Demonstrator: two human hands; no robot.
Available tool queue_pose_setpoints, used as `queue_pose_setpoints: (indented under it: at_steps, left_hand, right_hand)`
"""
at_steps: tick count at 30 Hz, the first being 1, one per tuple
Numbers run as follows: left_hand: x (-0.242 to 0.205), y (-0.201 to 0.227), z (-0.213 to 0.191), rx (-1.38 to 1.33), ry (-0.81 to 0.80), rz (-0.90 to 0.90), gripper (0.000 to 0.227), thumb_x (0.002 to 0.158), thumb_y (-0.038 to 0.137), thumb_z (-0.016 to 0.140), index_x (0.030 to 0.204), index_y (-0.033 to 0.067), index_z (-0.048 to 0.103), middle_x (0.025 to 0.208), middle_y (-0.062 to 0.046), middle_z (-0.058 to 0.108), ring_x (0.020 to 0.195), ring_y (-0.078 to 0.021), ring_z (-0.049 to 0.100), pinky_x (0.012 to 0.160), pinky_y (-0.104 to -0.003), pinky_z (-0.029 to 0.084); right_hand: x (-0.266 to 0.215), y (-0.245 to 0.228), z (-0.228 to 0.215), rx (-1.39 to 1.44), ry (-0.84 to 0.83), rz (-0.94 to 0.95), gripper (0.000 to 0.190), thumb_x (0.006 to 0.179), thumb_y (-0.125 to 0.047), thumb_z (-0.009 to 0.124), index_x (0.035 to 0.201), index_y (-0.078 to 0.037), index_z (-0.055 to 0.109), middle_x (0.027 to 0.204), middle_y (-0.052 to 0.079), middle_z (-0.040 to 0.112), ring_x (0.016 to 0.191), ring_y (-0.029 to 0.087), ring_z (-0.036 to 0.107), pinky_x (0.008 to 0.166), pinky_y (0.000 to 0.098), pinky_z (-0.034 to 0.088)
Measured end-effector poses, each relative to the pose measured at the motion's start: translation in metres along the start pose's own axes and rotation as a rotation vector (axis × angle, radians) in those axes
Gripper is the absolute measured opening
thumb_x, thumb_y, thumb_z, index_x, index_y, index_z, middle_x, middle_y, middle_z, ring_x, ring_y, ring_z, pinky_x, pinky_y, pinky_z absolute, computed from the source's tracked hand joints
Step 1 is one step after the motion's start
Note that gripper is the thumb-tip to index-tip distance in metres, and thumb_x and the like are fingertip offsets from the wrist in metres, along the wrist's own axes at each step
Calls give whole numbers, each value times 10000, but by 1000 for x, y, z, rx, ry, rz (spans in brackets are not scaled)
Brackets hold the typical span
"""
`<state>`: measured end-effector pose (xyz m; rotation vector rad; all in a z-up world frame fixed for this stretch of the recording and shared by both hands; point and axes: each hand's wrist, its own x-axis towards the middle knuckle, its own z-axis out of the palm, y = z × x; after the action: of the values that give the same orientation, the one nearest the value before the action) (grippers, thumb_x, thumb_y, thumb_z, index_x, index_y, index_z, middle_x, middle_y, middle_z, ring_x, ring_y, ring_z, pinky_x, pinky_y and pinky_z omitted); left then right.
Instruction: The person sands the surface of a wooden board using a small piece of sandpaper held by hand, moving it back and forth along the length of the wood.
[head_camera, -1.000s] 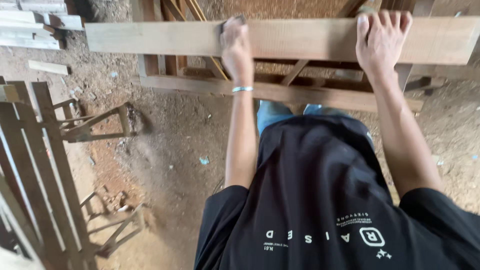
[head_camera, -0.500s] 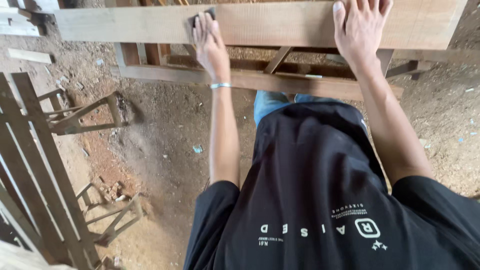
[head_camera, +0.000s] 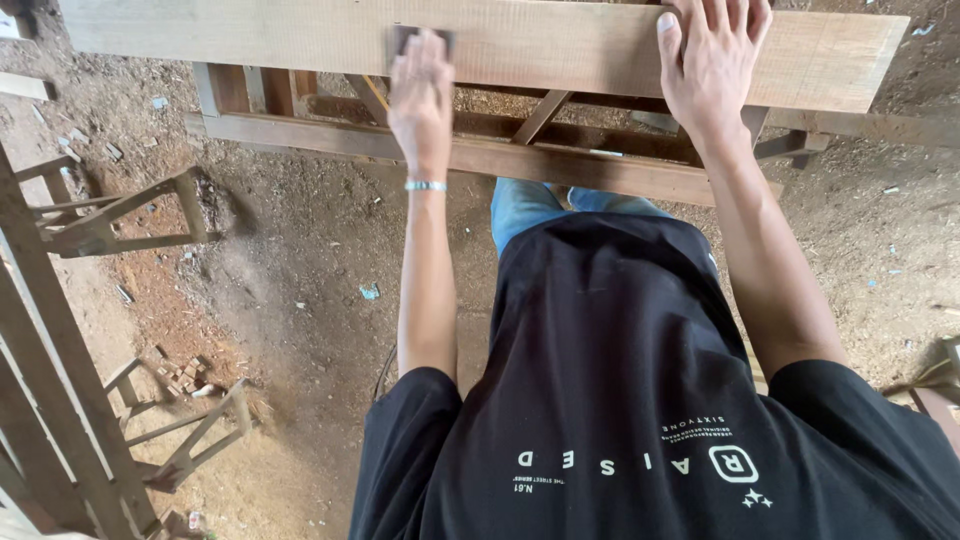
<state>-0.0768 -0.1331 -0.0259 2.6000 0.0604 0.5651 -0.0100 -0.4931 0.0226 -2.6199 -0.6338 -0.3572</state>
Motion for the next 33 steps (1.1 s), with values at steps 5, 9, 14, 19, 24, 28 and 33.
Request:
queue_pose_setpoints:
  at_steps: [5,9,14,19,24,28,33]
  left_hand:
    - [9,35,62,180,43,-78,345,1094,308,523,1399,159,586,1490,-50,566,1406,-183,531,1238,-359,422]
    - [-24,87,59,-10,-91,247,354,1058,277,615,1390,152,612,1406,-16,632,1357,-182,550,1163,-368,465]
    - [-21,16,-5,-120,-112,83,214,1089,337,621,1292,311,686,1412,84,666,1360,-105,612,1150,-279,505]
    - [-4,-9,17,223,67,-161,351,1146,339,474,1457,185,529,1525,-46,547,1437,-203,516,1258,-380,402]
    - [-49,36,37,77,-56,145,389,1106,379,512,1440,184,550,1491,-30,552,1386,-207,548,1213,-359,424]
    - [-37,-22,-4,164,-40,113,296,1116,327,570,1407,282,599,1488,50,576,1384,-170,590,1154,-320,486]
    - [2,-13,-10,249,-78,-361,363,1073,271,582,1422,177,562,1484,-25,517,1313,-177,586,1004,-307,575]
  right_hand:
    - [-5,6,6,-10,-43,25,362,1182,-241,367,1332,14,576,1322,198,578,1329,378,470,1135,571,267]
    - [-5,6,2,25,-38,-3,364,1169,-223,362,1341,5,588,1311,185,586,1317,364,479,1136,555,265]
    - [-4,4,-4,58,-44,3,338,1168,-227,391,1311,-24,620,1278,142,618,1215,328,508,1134,523,279]
    - [-3,2,0,15,9,-8,331,1163,-208,391,1301,-33,636,1225,133,629,1201,309,518,1134,510,278]
    - [-4,3,-2,29,-18,-11,350,1177,-239,374,1276,-29,636,1230,136,635,1203,312,521,1130,503,280]
    - [-2,4,-3,44,-17,-22,378,1182,-258,362,1282,-22,640,1246,139,638,1203,316,521,1121,498,281]
    - [-4,3,-2,27,-23,-15,373,1182,-254,358,1270,-27,640,1238,138,636,1206,318,518,1122,506,279]
